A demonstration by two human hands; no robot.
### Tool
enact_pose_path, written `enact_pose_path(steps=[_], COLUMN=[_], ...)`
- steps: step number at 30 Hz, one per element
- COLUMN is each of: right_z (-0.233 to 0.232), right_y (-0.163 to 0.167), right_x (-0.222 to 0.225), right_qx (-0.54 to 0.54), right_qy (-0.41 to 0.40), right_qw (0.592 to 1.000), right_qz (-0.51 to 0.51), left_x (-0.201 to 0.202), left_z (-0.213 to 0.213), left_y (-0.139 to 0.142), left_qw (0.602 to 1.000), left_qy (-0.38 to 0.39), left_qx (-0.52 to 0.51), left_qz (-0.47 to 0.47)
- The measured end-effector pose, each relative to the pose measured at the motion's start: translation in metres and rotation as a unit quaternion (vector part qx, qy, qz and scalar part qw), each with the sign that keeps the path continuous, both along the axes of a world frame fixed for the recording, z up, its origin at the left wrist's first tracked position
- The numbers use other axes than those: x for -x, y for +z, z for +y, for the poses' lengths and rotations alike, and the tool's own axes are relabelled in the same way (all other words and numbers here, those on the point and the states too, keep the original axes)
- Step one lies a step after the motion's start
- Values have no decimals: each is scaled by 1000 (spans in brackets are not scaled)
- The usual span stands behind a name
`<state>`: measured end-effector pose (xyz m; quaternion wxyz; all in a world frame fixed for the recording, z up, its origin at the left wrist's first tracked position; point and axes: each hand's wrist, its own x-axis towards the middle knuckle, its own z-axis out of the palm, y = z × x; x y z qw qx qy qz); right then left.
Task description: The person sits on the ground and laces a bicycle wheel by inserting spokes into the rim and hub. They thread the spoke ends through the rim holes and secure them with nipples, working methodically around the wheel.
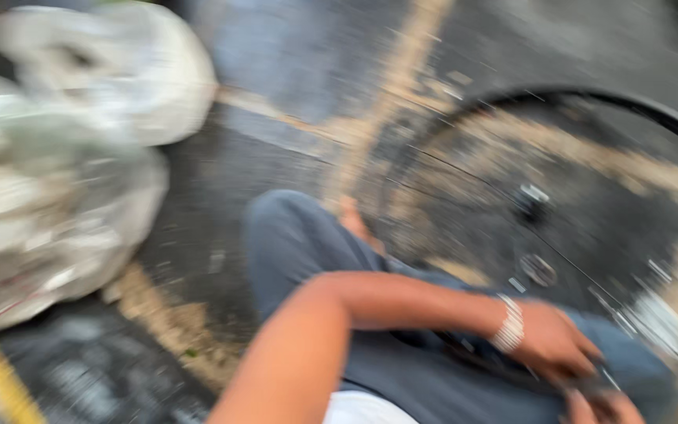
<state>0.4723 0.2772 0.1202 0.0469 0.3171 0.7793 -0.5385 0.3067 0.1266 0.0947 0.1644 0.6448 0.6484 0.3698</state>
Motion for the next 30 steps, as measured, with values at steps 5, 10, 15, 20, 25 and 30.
enact_pose_path(steps=[5, 10, 15, 20, 25, 30], right_z=[-11, -19, -25, -24, -14, -10], right_y=[19, 32, 37, 30, 25, 23], right_x=[-8, 7, 16, 13, 8, 6], right_qx=[14, -87, -87, -53, 7, 25], right_qy=[-37, -35, -48, -88, -114, -111], right_qw=[999, 995, 993, 993, 993, 993], right_qz=[-5, 28, 71, 61, 10, -11], left_x=[14, 23, 35, 31, 26, 23], left_z=[1, 12, 19, 20, 17, 14], left_y=[3, 9, 13, 12, 13, 16], left_qw=[998, 996, 991, 991, 987, 991], left_qy=[-30, -24, -57, -40, -20, -3], left_qx=[25, 20, 56, 73, 104, 67], left_qz=[-54, -80, -104, -106, -119, -112])
